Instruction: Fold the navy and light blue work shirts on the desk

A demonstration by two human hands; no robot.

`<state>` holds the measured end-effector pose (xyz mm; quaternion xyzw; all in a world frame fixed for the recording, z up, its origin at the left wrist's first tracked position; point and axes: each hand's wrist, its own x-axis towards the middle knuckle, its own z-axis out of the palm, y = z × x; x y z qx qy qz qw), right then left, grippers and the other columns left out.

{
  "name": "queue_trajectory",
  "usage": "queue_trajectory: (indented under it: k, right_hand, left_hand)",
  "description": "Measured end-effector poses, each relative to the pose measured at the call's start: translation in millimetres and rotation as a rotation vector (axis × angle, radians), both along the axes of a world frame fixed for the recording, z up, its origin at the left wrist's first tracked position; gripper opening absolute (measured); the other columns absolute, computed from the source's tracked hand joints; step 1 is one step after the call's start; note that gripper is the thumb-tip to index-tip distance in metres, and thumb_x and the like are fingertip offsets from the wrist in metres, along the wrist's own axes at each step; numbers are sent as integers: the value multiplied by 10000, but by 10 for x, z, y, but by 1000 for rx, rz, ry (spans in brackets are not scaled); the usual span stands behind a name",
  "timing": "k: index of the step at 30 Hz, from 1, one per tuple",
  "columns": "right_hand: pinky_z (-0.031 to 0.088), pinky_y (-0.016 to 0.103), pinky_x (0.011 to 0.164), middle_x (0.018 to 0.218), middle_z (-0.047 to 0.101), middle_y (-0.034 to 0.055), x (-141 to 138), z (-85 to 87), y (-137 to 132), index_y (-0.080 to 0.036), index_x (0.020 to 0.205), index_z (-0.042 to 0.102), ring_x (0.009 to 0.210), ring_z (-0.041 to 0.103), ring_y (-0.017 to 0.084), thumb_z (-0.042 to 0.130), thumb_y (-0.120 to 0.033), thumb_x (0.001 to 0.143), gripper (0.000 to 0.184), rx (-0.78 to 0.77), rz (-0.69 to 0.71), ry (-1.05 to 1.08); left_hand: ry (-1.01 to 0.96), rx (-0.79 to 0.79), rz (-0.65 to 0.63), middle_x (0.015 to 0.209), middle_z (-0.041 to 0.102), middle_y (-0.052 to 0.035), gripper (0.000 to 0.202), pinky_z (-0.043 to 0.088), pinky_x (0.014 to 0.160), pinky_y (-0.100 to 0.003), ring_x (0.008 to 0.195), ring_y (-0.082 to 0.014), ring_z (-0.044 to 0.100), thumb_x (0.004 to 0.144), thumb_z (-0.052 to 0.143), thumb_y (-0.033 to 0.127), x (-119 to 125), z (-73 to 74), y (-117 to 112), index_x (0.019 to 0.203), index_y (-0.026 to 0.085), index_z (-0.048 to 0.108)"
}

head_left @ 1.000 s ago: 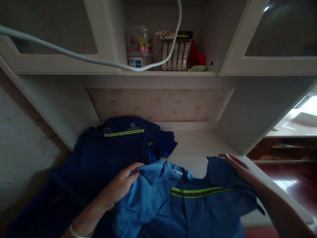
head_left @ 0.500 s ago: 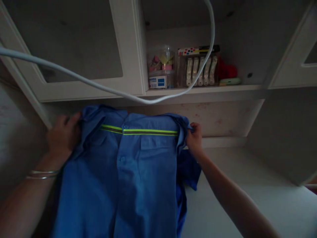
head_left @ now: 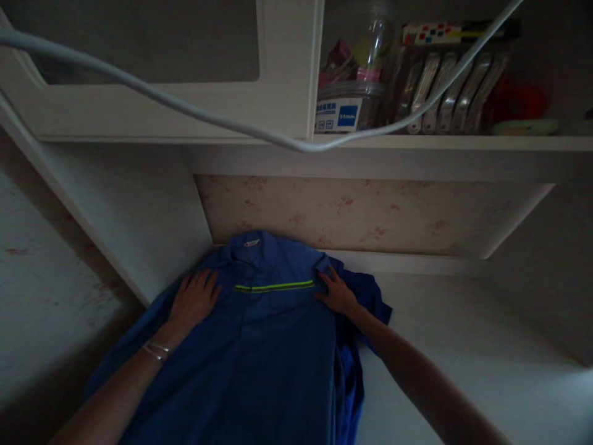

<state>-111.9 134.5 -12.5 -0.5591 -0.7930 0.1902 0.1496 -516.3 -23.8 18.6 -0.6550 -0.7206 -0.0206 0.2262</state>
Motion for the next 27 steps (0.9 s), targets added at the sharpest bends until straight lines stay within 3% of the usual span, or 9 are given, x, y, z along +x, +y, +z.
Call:
queue_trajectory:
  k: [3,6,9,12,15,17,19,23,27]
  right_hand:
    - [423,438,1036,1487,469,177,300,192,32,-201,1341,602,1300,513,339,551,-250,908,439,-22,-237,-9]
    - [456,461,980,1338,552,294,591,384,73,-52,1375,533,1235,562,368,449,-219,941,472,-56,-424,-7]
    - [464,401,972,1361,542,268,718,415,-179,-53,1423,462,1243,557,322,421,-256,962,505,-18,-447,39]
    - [526,287,773,1132,690,118,703,288,-898,-169,1231,605,947,676,205,470,-355,955,360,-187,-153,278]
    - [475,225,506,829,696,20,622,61,-1875,-200,905,623,620,635,134,514,-537,911,355,-648,212,472]
    - [462,213,462,790,669,8,541,-102,-2446,-192,830,574,592,625,123,522,-632,873,445,-849,304,543]
    - [470,224,448,701,621,-25,442,-227,-2835,-202,857,521,545,609,125,546,-682,833,481,-940,313,616]
    - [432,226,434,580,529,-77,278,-213,-3091,-231,859,475,452,536,108,522,-684,856,456,-741,182,769]
    - [349,217,439,527,492,-63,272,139,-3081,-228,688,455,451,449,84,504,-679,883,495,-542,109,877]
  left_hand:
    - [15,-145,-101,1405,564,-169,489,282,1146,-536,1295,-338,486,940,453,403,-52,73,-417,1336,151,590]
    - [23,-212,65,1211,652,-225,432,423,1017,-501,1118,-338,598,925,401,239,-180,224,-805,1261,72,616]
    - [-8,-147,183,1258,605,-251,493,498,879,-456,1031,-325,634,940,279,180,-130,324,-1143,1351,47,517]
    - [-185,-53,229,1299,595,-196,512,488,938,-421,1089,-307,624,969,315,371,219,274,-1555,1354,92,508]
    - [-355,-88,314,1200,640,-170,620,448,1021,-423,1109,-318,615,886,420,591,662,115,-2108,1243,116,597]
    - [-374,-81,440,1232,616,-207,741,465,983,-498,1115,-372,606,833,423,680,868,-1,-2475,1279,109,581]
    - [-440,-52,568,1215,622,-249,831,495,918,-531,1105,-410,610,805,395,717,967,-107,-2750,1299,71,564]
    - [-773,-87,634,990,732,-166,601,541,839,-423,966,-338,686,825,386,612,973,-258,-2947,1076,156,685]
    - [-808,26,626,858,746,-129,562,559,737,-419,821,-315,707,845,391,562,885,-251,-2966,1118,164,678]
